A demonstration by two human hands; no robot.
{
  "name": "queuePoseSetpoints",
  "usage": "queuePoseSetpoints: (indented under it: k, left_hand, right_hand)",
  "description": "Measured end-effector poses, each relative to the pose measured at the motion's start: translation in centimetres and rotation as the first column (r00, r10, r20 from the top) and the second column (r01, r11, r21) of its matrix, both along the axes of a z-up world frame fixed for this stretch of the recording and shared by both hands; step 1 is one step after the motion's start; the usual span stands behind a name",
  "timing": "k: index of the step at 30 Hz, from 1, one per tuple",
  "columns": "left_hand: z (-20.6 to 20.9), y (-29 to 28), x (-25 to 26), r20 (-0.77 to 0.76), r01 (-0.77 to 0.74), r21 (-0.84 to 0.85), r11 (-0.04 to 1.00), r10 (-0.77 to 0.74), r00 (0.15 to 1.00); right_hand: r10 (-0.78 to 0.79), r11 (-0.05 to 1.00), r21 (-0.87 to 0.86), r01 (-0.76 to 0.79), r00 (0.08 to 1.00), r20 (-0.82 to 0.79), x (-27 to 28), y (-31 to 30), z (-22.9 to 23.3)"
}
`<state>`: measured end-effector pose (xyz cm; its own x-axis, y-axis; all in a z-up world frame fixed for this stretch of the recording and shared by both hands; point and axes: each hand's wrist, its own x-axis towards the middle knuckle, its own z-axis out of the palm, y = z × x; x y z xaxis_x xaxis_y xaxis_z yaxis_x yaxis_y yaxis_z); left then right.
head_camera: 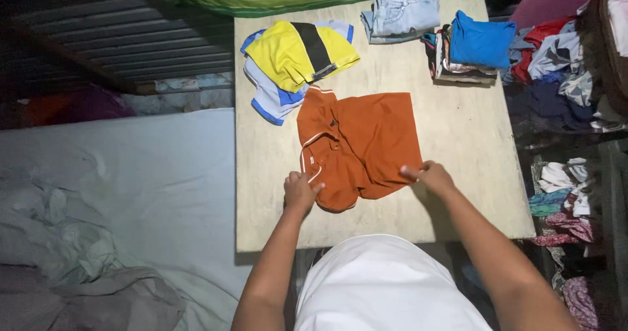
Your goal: Folding various items of clothing, including t-shirts, shorts, and pants, on a table.
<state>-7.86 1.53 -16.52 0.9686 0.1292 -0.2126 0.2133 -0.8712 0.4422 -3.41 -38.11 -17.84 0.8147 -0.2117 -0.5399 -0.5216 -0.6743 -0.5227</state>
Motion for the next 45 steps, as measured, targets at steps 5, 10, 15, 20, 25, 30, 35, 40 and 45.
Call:
queuePoseSetpoints:
  k: [5,10,15,20,25,30,35,40,45]
  left_hand:
    - [-4.4,2.7,0.1,-0.046,-0.075,-0.187,0.98,0.068,0.997]
    - [0.8,5.7,-0.2,-0.265,-0.215,-0.171,0.962,0.165,0.95]
    - [-1.1,6.4,0.5,-0.488,0.09,-0.061,0.994,-0.108,0.866]
    - [2.9,2.1,3.1,-0.112,-0.166,-0.043,0.985,0.16,0.981]
    - [-1.7,0.8,4.6,0.162,-0.06,0.06,0.996,0.049,0.986]
    - [-3.2,2.3,4.8,0.043,-0.216,-0.081,0.973,0.22,0.975]
    - [-2.7,4.2,3.7,0.071,-0.415,-0.305,0.857,0.455,0.888]
    - [-4.7,4.9,5.2,-0.034,-0.456,-0.302,0.837,0.468,0.883]
    - [-6.4,4.6,5.6,-0.006,-0.424,-0.249,0.871,0.437,0.9]
  right_hand:
    - [0.031,0.973,0.229,-0.034,0.999,0.018,-0.5,-2.3,-7.2]
    - [-0.154,0.839,0.483,0.248,0.962,-0.226,0.0,-6.0,-4.1]
    - [0.067,0.907,0.384,0.175,0.838,-0.542,0.3,-6.6,-3.5]
    - [0.231,0.937,-0.139,-0.322,0.866,-0.443,5.0,-1.1,2.5]
    - [0.073,0.986,-0.152,-0.074,0.997,-0.013,8.1,1.0,-1.3]
    - [-0.089,0.973,-0.21,0.1,0.994,0.061,10.0,3.8,-0.1]
    - [-0.124,0.967,-0.207,0.15,0.984,0.131,12.8,4.5,0.0]
    - [-0.193,0.961,-0.194,0.198,0.98,0.042,15.8,5.9,0.7]
    - [-0.141,0.968,-0.213,0.133,0.99,-0.023,17.7,5.9,-1.9]
